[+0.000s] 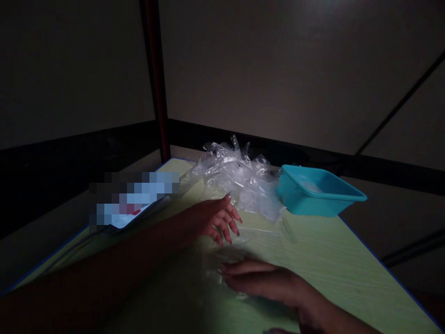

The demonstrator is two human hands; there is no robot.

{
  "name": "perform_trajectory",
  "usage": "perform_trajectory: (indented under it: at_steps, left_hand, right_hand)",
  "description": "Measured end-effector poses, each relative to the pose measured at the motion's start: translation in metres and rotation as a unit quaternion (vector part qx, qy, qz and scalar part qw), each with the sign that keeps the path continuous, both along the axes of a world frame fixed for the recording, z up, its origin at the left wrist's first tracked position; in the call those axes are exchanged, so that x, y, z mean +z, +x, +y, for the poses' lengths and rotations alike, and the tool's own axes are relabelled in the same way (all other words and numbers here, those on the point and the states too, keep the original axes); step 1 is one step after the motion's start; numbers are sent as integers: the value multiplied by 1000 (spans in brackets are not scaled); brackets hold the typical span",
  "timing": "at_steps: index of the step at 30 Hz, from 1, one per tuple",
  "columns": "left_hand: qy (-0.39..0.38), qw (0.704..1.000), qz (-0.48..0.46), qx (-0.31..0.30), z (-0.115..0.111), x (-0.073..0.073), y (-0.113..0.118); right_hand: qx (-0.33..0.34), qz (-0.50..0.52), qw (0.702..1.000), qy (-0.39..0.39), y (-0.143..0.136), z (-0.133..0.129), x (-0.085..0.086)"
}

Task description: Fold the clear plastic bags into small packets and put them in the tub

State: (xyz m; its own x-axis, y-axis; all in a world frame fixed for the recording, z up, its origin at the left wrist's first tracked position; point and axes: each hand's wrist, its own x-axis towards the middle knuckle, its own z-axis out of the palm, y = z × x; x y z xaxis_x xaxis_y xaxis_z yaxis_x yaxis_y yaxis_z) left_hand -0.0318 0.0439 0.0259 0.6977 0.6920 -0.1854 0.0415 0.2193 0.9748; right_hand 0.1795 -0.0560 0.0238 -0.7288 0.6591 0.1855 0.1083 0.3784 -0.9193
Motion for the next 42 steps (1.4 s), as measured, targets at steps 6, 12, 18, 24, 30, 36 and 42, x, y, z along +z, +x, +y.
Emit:
perform_trajectory:
  at_steps: [6, 12, 18, 24, 30, 36, 42]
  left_hand:
    - [126, 983, 63, -120, -19, 17, -11]
    - [183, 955, 163, -170, -23, 22, -19]
    - [164, 950, 178, -199, -26, 22, -19]
    - [224, 964, 117, -83, -25, 20, -11]
    - [56, 988, 15, -146, -27, 36, -18]
    - [-78, 957, 92, -265, -34, 22, -13]
    - [-30, 985, 49, -160, -27, 17, -11]
  right_hand:
    - [-79, 78, 983, -149, -1, 0, 9]
    - [-85, 58, 981, -164, -8, 8, 7]
    - [-121, 46, 980, -154, -4, 7, 12]
    - [-168, 70, 972, -147, -1, 10, 10]
    - [-170, 100, 965, -171, 0, 11, 5]
    - [-174, 125, 958, -192, -1, 15, 1]
    - [-108, 145, 943, -281, 8, 21, 8]
